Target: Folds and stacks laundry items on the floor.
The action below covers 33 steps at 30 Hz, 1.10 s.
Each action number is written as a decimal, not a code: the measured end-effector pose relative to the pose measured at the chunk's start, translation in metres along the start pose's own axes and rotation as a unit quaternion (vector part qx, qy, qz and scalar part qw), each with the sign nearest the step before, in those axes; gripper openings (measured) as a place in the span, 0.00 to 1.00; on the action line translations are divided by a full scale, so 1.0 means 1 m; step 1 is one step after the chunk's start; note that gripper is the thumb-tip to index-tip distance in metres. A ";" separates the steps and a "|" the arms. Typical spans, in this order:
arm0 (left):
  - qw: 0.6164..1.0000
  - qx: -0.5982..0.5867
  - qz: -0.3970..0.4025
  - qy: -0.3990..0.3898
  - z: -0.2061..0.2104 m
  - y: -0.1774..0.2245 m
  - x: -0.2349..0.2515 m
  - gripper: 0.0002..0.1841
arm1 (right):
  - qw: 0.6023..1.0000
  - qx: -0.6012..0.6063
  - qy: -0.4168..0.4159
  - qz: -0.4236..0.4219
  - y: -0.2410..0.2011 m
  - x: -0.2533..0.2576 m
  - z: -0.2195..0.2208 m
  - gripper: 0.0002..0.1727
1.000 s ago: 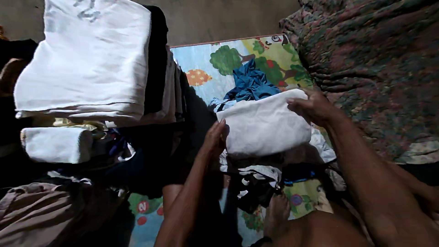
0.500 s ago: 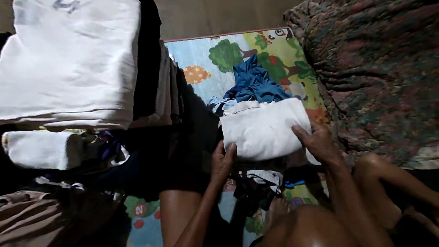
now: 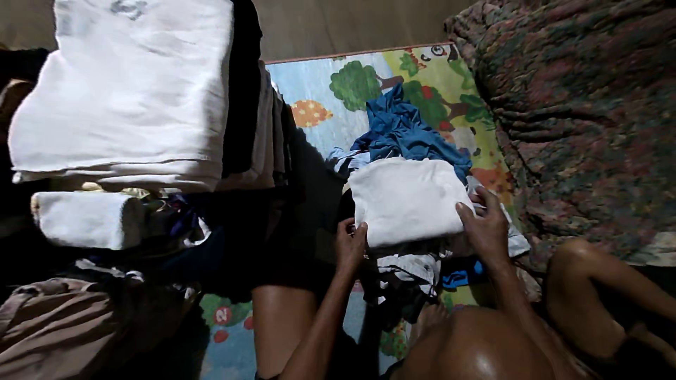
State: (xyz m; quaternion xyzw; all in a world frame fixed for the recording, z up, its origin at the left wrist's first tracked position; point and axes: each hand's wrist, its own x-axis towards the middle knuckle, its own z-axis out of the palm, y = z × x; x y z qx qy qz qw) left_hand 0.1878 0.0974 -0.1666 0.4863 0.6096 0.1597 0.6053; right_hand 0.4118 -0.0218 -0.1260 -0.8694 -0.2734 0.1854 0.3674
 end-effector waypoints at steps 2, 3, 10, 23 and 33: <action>0.999 -0.023 -0.030 -0.012 -0.003 0.000 -0.009 0.25 | 0.997 0.050 0.062 0.002 0.002 -0.040 -0.005 0.31; 0.998 -0.042 -0.039 -0.021 -0.004 0.000 -0.011 0.26 | 0.993 0.099 0.061 0.033 -0.001 -0.060 -0.005 0.27; 0.986 -0.155 -0.043 -0.051 -0.008 0.009 -0.028 0.13 | 0.824 0.431 -0.169 0.327 -0.031 -0.076 0.028 0.22; 0.942 -0.277 -0.076 -0.171 -0.005 -0.003 -0.084 0.13 | 0.896 0.377 -0.082 0.220 -0.076 -0.059 0.049 0.20; 0.960 -0.051 0.272 0.049 -0.163 0.025 -0.115 0.09 | 0.939 0.297 -0.174 -0.004 -0.176 -0.031 -0.027 0.08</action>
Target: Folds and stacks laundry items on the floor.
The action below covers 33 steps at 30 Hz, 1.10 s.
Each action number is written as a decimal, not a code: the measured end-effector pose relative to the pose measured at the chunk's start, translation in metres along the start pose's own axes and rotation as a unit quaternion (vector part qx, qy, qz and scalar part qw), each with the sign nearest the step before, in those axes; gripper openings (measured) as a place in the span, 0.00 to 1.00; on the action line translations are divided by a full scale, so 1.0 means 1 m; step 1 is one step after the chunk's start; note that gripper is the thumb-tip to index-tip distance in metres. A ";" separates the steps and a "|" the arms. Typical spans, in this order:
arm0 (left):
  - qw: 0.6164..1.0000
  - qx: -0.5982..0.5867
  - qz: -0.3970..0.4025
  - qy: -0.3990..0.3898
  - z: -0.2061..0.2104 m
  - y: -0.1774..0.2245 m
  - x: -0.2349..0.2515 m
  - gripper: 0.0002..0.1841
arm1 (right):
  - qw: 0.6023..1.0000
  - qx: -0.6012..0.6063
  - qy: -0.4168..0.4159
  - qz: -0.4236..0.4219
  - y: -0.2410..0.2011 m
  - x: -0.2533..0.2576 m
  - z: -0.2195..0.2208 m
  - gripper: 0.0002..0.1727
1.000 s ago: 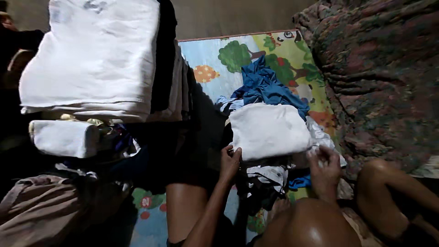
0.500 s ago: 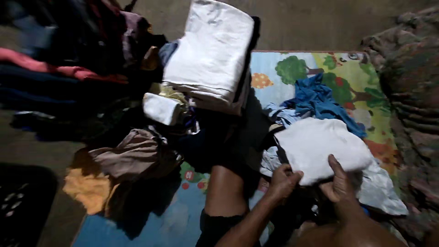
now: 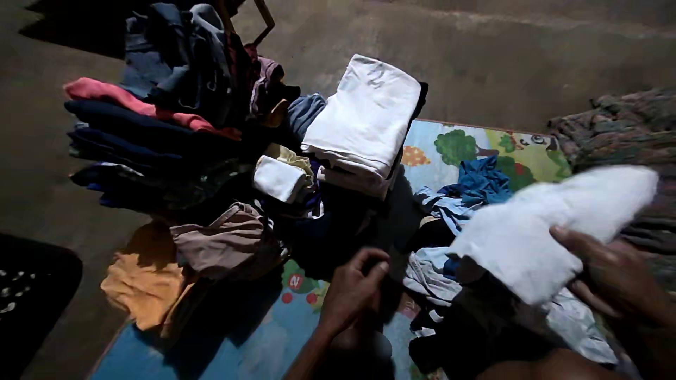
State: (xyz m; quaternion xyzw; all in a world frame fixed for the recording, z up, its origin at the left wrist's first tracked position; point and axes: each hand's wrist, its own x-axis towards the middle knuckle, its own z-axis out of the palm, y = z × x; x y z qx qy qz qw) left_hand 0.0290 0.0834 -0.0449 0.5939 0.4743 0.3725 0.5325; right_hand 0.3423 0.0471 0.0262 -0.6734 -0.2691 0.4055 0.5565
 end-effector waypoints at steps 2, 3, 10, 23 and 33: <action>0.993 0.027 0.093 0.063 -0.035 0.037 0.027 0.08 | 0.998 -0.034 -0.048 -0.033 -0.043 0.015 0.024 0.05; 0.988 0.030 0.124 0.091 -0.051 0.054 0.040 0.08 | 0.996 -0.034 -0.069 -0.047 -0.063 0.023 0.040 0.05; 0.953 0.041 0.270 0.130 -0.109 0.132 0.090 0.12 | 0.895 0.257 -0.328 -0.160 -0.137 0.099 0.174 0.12; 0.905 0.335 0.256 0.056 -0.074 0.123 0.169 0.17 | 0.982 0.021 -0.185 0.039 -0.048 0.146 0.248 0.30; 0.914 0.384 0.049 -0.123 -0.041 0.082 0.299 0.31 | 0.938 -0.209 -0.272 -0.044 -0.039 0.139 0.148 0.29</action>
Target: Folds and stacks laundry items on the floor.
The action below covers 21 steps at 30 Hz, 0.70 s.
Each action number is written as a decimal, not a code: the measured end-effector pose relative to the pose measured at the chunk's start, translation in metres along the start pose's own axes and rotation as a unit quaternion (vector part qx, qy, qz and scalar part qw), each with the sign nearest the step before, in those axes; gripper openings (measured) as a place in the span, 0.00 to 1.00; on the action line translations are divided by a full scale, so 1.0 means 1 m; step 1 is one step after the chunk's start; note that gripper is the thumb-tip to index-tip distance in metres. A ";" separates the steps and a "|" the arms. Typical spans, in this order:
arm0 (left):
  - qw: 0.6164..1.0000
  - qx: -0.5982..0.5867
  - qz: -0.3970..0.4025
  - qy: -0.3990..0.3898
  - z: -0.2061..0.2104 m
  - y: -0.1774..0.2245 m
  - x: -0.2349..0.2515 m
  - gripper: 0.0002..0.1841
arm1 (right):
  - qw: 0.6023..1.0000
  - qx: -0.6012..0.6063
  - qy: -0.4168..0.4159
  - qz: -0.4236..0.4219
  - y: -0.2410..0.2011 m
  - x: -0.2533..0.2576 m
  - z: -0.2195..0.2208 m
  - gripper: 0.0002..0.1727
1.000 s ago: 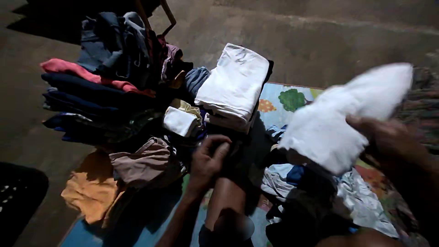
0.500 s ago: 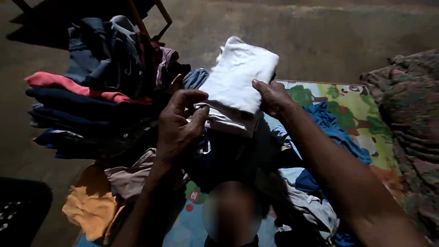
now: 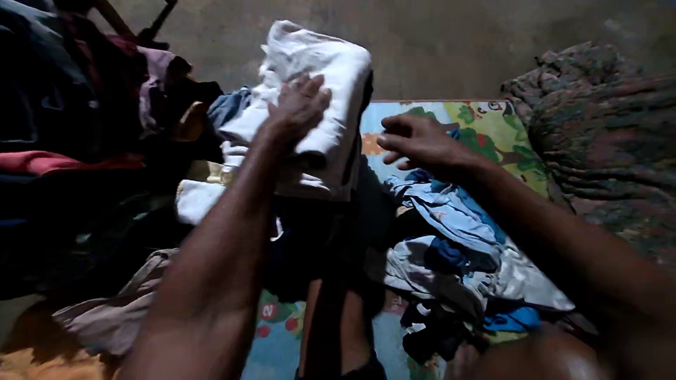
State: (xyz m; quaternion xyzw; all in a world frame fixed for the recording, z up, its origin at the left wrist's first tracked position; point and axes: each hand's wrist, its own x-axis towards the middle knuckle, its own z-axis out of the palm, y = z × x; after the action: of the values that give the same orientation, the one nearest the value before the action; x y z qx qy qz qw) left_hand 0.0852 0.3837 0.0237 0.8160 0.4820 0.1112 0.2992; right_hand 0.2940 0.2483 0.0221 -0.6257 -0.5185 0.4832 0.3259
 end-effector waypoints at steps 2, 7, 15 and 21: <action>0.999 -0.052 0.004 -0.012 -0.010 0.002 -0.010 0.31 | 0.998 -0.061 -0.023 0.005 0.038 -0.030 -0.037 0.24; 0.995 -0.097 -0.030 -0.012 -0.011 0.001 -0.019 0.31 | 0.973 -0.169 0.099 0.124 0.166 -0.114 -0.083 0.24; 0.999 -0.030 -0.032 -0.032 -0.015 0.012 -0.025 0.31 | 0.958 -0.138 0.188 0.166 0.243 -0.151 -0.035 0.28; 0.999 0.027 0.023 0.026 -0.034 -0.019 -0.007 0.37 | 0.958 -0.201 0.182 0.093 0.252 -0.170 -0.021 0.40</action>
State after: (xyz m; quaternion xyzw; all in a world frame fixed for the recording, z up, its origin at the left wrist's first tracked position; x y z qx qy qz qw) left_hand 0.0515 0.3973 0.0406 0.8315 0.4736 0.1259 0.2615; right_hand 0.3986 0.0233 -0.1553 -0.8013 -0.4759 0.2751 0.2362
